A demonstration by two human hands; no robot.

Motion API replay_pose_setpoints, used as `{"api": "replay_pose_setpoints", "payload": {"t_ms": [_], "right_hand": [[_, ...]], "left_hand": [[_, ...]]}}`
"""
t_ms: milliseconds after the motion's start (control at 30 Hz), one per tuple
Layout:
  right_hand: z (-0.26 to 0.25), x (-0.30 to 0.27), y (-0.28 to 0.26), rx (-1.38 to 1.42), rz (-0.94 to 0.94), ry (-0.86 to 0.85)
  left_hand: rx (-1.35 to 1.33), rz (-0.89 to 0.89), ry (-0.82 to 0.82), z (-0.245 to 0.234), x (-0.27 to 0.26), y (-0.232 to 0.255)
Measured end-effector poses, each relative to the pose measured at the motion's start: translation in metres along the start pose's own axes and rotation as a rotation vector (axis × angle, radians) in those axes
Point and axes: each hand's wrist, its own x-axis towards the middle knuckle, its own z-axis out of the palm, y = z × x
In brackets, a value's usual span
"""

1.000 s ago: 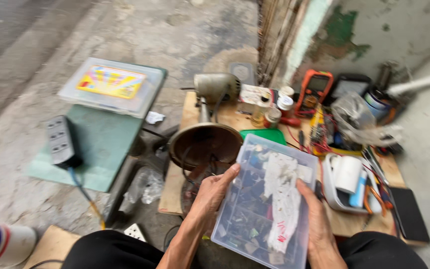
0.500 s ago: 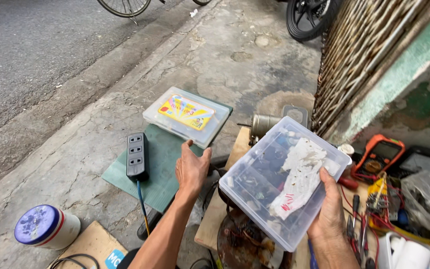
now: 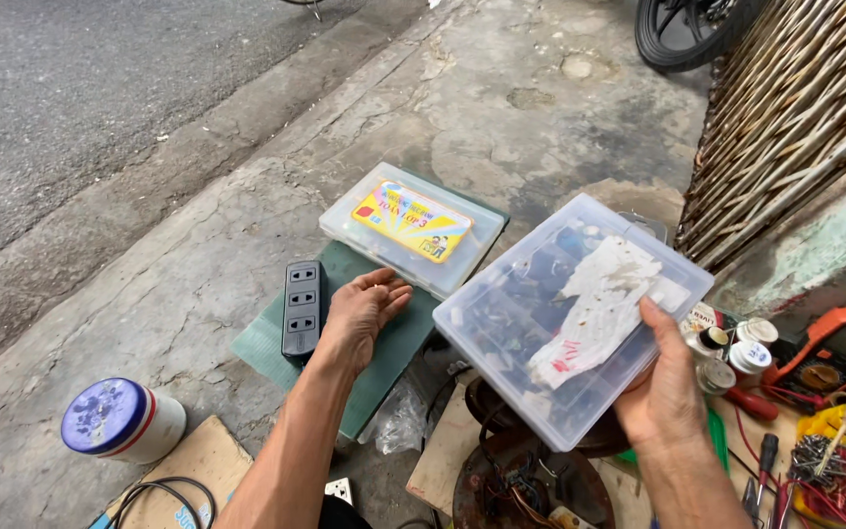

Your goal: The person opens a plastic storage box and sorts through small electronic components, picking up and inspecting several items before placing them back. The person then closes the box and moves it to a nearby table.

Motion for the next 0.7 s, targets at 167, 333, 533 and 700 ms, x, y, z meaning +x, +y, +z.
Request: {"api": "replay_pose_setpoints", "payload": {"t_ms": [167, 333, 533, 700], "right_hand": [[-0.044, 0.046, -0.003, 0.071, -0.061, -0.019], [-0.074, 0.065, -0.003, 0.073, -0.114, -0.019], [-0.087, 0.060, 0.000, 0.112, -0.064, 0.020], [-0.088, 0.059, 0.001, 0.143, -0.082, -0.010]], "left_hand": [[0.306, 0.245, -0.007, 0.003, -0.030, 0.000], [1.216, 0.538, 0.250, -0.019, -0.013, -0.010], [1.720, 0.777, 0.301, -0.040, 0.027, -0.037], [1.808, 0.697, 0.243, -0.047, 0.044, -0.040]]}}
